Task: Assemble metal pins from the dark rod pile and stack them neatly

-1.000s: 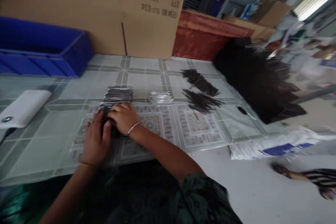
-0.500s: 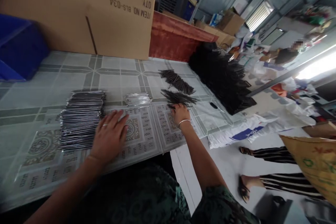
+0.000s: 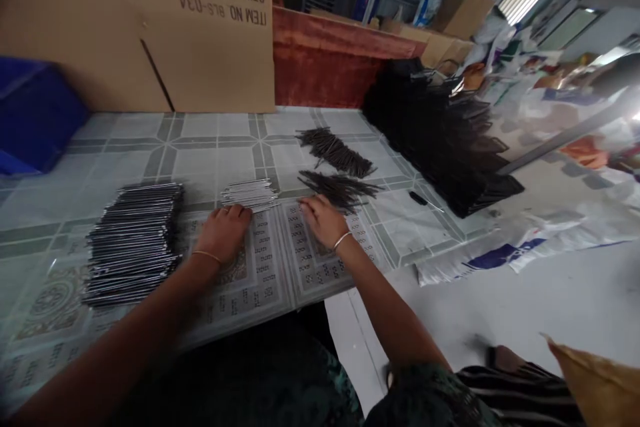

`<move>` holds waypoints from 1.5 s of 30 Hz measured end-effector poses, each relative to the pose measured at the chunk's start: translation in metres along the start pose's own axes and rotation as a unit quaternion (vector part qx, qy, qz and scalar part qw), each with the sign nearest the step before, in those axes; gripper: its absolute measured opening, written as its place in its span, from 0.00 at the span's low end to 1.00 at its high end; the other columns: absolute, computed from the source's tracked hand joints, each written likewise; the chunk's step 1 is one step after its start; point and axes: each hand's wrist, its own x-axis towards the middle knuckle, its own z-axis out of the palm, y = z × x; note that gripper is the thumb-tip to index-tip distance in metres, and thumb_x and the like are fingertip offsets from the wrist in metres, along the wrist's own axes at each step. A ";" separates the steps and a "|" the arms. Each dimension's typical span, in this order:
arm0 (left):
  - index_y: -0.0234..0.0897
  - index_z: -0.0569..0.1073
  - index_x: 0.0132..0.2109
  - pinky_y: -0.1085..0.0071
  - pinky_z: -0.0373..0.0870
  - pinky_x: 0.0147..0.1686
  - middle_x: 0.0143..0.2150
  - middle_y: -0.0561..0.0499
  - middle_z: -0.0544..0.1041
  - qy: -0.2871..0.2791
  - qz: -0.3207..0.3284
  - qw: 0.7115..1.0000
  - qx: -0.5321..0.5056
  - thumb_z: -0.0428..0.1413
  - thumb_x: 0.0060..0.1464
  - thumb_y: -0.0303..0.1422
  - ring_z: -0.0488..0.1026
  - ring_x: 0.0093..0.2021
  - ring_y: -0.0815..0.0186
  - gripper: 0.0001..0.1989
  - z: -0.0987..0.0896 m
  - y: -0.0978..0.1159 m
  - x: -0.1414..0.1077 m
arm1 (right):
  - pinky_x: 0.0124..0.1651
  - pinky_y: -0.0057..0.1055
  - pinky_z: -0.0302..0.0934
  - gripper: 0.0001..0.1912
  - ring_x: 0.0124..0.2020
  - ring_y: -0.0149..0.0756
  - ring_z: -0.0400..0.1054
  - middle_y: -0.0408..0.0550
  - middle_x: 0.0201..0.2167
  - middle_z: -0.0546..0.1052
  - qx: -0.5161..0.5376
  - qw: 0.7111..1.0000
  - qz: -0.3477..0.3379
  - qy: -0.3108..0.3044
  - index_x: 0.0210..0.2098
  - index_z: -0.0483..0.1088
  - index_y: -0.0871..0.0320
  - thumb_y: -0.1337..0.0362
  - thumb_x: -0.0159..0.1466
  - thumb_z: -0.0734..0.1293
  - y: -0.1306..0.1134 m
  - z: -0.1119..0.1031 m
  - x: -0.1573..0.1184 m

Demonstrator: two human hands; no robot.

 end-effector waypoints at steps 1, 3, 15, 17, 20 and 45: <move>0.29 0.73 0.48 0.57 0.69 0.46 0.45 0.37 0.75 -0.001 0.003 1.000 0.008 0.43 0.61 0.23 0.74 0.47 0.51 0.15 -0.001 -0.001 0.001 | 0.57 0.37 0.63 0.17 0.51 0.38 0.69 0.52 0.47 0.75 0.020 0.999 -0.016 -0.023 0.54 0.70 0.56 0.61 0.71 0.56 -0.005 0.006 -0.002; 0.30 0.72 0.49 0.57 0.69 0.46 0.45 0.37 0.75 0.008 0.001 1.000 0.015 0.43 0.61 0.23 0.74 0.45 0.52 0.16 -0.002 -0.003 -0.003 | 0.57 0.36 0.63 0.17 0.52 0.37 0.69 0.49 0.50 0.76 0.044 0.997 -0.028 -0.055 0.56 0.69 0.53 0.61 0.72 0.56 -0.012 0.018 -0.006; 0.37 0.68 0.59 0.59 0.71 0.49 0.54 0.42 0.72 0.039 0.024 0.997 -0.066 0.46 0.59 0.23 0.73 0.49 0.55 0.21 0.023 0.019 -0.043 | 0.46 0.32 0.63 0.13 0.40 0.35 0.70 0.48 0.37 0.76 0.029 0.998 -0.037 -0.028 0.49 0.75 0.53 0.61 0.70 0.61 -0.019 0.039 -0.007; 0.37 0.69 0.58 0.58 0.72 0.49 0.54 0.42 0.72 0.043 0.023 0.996 -0.073 0.45 0.60 0.24 0.73 0.49 0.55 0.21 0.025 0.018 -0.042 | 0.45 0.32 0.63 0.13 0.40 0.35 0.70 0.48 0.38 0.76 0.035 0.998 -0.040 -0.032 0.49 0.76 0.52 0.61 0.70 0.62 -0.020 0.040 -0.007; 0.37 0.69 0.58 0.58 0.72 0.49 0.54 0.42 0.73 0.045 0.020 0.995 -0.086 0.45 0.61 0.24 0.73 0.50 0.55 0.20 0.026 0.017 -0.041 | 0.46 0.33 0.63 0.12 0.41 0.35 0.70 0.48 0.39 0.76 0.054 0.996 -0.054 -0.036 0.48 0.76 0.52 0.62 0.69 0.63 -0.020 0.040 -0.009; 0.38 0.72 0.52 0.57 0.71 0.53 0.47 0.45 0.76 0.145 0.000 0.921 -0.362 0.48 0.63 0.32 0.73 0.49 0.59 0.14 0.030 0.016 -0.038 | 0.54 0.39 0.53 0.12 0.44 0.37 0.69 0.47 0.40 0.76 -0.036 0.991 -0.102 -0.084 0.49 0.76 0.48 0.59 0.68 0.66 -0.044 0.039 -0.007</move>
